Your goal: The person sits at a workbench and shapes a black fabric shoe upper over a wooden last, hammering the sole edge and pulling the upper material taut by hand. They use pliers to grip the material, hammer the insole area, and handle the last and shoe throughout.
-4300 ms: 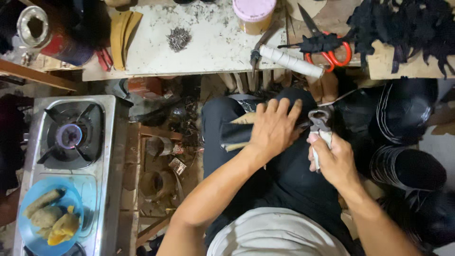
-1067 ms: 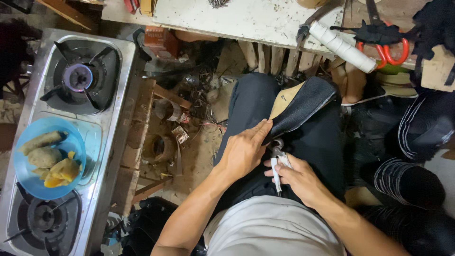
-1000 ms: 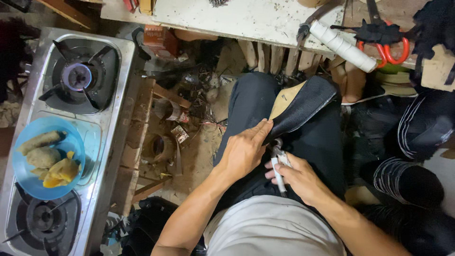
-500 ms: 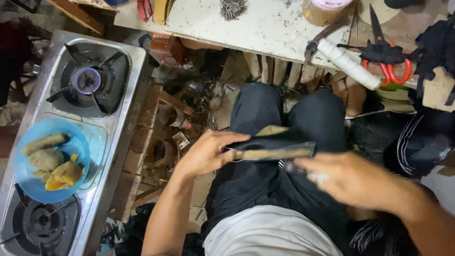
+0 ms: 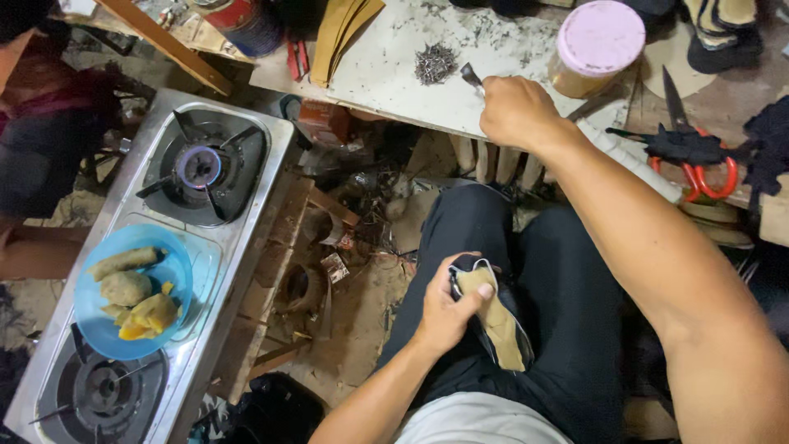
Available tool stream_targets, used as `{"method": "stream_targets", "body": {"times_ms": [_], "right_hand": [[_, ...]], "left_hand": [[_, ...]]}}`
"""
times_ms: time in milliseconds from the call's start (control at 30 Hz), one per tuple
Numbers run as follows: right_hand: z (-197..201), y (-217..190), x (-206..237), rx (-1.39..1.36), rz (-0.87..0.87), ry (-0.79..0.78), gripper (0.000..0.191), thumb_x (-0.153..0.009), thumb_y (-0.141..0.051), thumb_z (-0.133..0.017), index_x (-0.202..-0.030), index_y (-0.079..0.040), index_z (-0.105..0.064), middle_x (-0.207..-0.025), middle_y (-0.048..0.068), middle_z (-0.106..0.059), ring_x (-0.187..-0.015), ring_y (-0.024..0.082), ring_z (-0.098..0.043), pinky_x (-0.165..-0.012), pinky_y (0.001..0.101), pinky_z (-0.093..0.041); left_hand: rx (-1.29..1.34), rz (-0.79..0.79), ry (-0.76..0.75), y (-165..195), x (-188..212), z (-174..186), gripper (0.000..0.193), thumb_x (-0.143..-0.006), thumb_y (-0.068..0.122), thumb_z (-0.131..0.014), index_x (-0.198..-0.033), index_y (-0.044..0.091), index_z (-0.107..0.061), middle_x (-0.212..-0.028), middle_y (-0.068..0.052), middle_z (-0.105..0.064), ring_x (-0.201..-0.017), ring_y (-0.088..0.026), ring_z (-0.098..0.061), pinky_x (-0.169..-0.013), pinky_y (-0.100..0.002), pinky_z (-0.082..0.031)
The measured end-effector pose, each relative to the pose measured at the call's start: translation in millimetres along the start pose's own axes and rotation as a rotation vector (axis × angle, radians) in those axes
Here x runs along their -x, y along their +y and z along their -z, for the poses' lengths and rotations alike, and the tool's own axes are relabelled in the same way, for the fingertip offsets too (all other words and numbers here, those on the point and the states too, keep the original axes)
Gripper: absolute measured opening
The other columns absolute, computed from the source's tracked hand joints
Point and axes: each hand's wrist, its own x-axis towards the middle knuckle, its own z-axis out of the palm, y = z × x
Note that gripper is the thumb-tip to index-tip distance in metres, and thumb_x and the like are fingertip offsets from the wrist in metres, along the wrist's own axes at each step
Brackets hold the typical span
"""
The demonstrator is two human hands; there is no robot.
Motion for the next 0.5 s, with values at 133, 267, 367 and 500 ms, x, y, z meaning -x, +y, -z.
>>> {"method": "stream_targets", "body": {"times_ms": [133,267,367,500], "right_hand": [[5.8,4.3,13.4,-0.072,0.027,0.038,0.028,-0.088,-0.01,-0.057,-0.111,0.001,-0.068,-0.098,0.03,-0.07,-0.094,0.046,-0.067,-0.087,0.0535,-0.052],[23.8,13.7,103.6,-0.436,0.079,-0.075,0.022,-0.093,-0.016,-0.055,-0.104,-0.003,-0.069,-0.09,0.014,-0.076,-0.084,0.028,-0.074,-0.077,0.0419,-0.056],[30.1,22.8,191.5,-0.523,-0.059,-0.186,0.022,-0.093,-0.02,-0.057,-0.104,-0.007,-0.071,-0.083,0.008,-0.077,-0.076,0.02,-0.074,-0.07,0.0358,-0.056],[22.2,31.1,270.0,-0.602,-0.429,-0.375,0.031,-0.09,-0.024,-0.063,-0.119,-0.014,-0.071,-0.084,0.008,-0.08,-0.075,0.026,-0.074,-0.07,0.039,-0.057]], "left_hand": [[0.012,0.074,-0.203,-3.2,-6.6,4.8,0.05,-0.095,0.015,-0.075,-0.137,-0.001,-0.052,-0.117,-0.003,-0.066,-0.11,-0.013,-0.063,-0.101,-0.031,-0.051],[-0.308,0.037,-0.178,5.3,-34.3,-6.3,0.06,-0.091,0.021,-0.076,-0.141,-0.001,-0.05,-0.114,-0.009,-0.07,-0.106,-0.016,-0.066,-0.097,-0.032,-0.053],[-0.475,-0.002,-0.144,6.5,-50.0,-22.6,0.065,-0.089,0.023,-0.074,-0.143,0.0,-0.047,-0.113,-0.012,-0.072,-0.106,-0.02,-0.07,-0.096,-0.033,-0.054],[-0.505,-0.1,-0.176,0.9,-57.4,-49.1,0.065,-0.09,0.023,-0.073,-0.145,0.0,-0.047,-0.114,-0.016,-0.072,-0.107,-0.026,-0.072,-0.096,-0.036,-0.054]]}}
